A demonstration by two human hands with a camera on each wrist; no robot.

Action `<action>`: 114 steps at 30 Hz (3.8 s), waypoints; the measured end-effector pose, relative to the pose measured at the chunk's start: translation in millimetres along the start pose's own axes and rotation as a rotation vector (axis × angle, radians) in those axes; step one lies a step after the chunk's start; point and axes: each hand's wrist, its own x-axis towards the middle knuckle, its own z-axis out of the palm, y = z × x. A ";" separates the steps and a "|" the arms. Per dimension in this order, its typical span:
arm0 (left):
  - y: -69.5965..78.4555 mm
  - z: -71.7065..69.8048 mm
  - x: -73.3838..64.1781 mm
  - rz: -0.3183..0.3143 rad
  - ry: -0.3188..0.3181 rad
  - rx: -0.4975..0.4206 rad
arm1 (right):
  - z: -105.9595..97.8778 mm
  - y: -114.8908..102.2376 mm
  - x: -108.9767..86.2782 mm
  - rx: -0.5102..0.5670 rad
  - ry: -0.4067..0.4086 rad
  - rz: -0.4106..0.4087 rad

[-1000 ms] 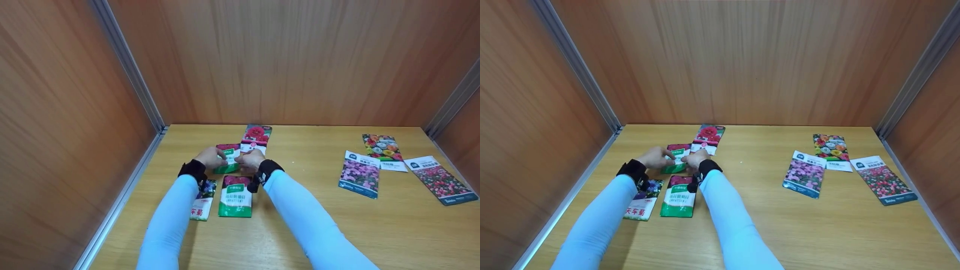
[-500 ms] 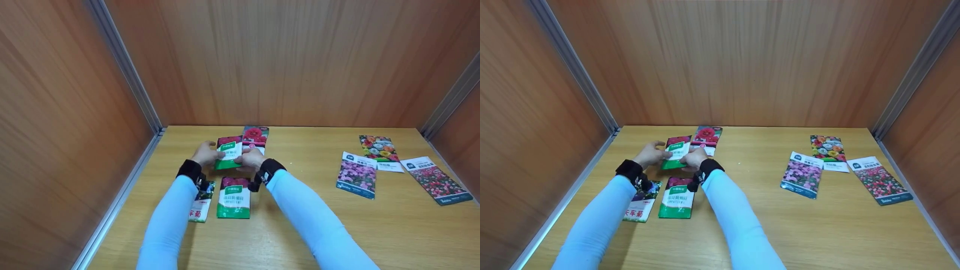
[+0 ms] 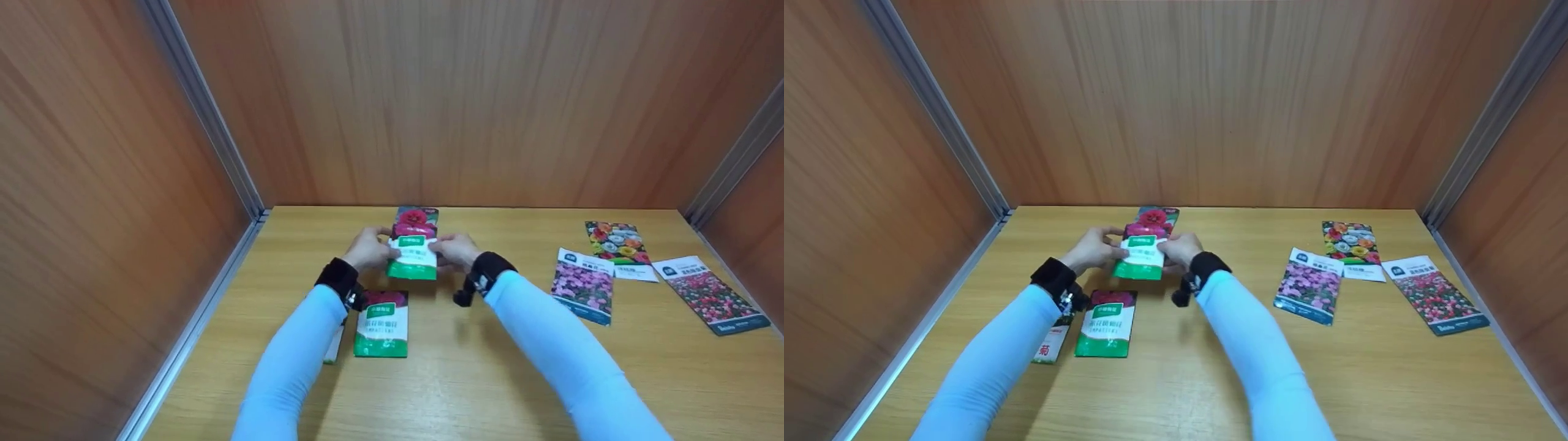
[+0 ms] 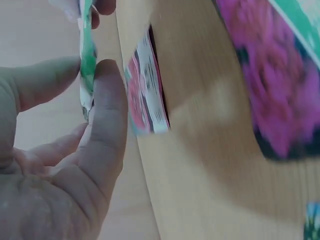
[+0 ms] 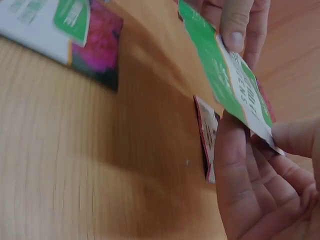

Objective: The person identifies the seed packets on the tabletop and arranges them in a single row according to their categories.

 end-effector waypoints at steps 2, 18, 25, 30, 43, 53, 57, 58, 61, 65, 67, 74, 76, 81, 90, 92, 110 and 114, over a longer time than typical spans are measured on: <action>3.0 10.3 0.9 0.019 -0.012 0.028 | -12.8 6.4 -5.1 -0.056 0.002 0.000; 13.5 49.1 -13.5 -0.033 -0.204 0.179 | -50.0 27.7 -37.5 -0.410 -0.084 0.031; 15.1 55.6 -28.0 -0.007 -0.275 0.281 | -52.3 38.2 -49.8 -0.497 -0.138 0.030; 14.1 60.5 -40.1 0.044 -0.301 0.282 | -55.5 47.1 -55.5 -0.545 -0.168 -0.009; 12.2 73.3 -61.7 0.075 -0.387 0.366 | -53.4 61.6 -66.1 -0.650 -0.185 -0.005; 14.4 86.7 -75.2 0.121 -0.321 0.637 | -43.8 60.9 -69.6 -0.755 -0.138 0.002; 13.6 91.0 -77.2 0.131 -0.288 0.703 | -42.0 62.7 -70.7 -0.771 -0.132 -0.012; 12.9 91.7 -77.2 0.150 -0.275 0.731 | -41.5 63.3 -71.2 -0.779 -0.127 -0.015; 11.3 92.4 -77.8 0.192 -0.256 0.779 | -39.7 65.6 -72.9 -0.814 -0.112 -0.034; 10.7 92.1 -77.9 0.205 -0.254 0.820 | -37.1 68.0 -75.5 -0.855 -0.087 -0.060; 11.1 92.0 -77.4 0.188 -0.259 0.837 | -35.5 67.7 -76.2 -0.869 -0.081 -0.065; 12.5 94.0 -76.9 0.202 -0.255 0.946 | -29.6 67.4 -79.4 -0.885 -0.087 -0.089; 12.8 93.9 -77.2 0.214 -0.253 0.974 | -28.2 68.4 -80.2 -0.879 -0.076 -0.108; 13.1 92.4 -77.9 0.204 -0.269 0.966 | -26.3 71.4 -80.9 -0.875 -0.068 -0.139; 12.3 89.4 -70.3 0.207 -0.216 0.788 | -33.1 67.3 -81.8 -0.867 -0.061 -0.186; 12.4 87.6 -64.6 0.258 -0.164 0.795 | -36.2 65.3 -81.2 -0.870 -0.049 -0.224; 9.4 77.6 24.8 0.069 0.037 0.710 | -39.1 53.3 -79.8 -0.852 -0.002 -0.209; 12.8 78.6 33.0 0.077 0.013 0.699 | -37.8 51.3 -79.0 -0.876 0.002 -0.255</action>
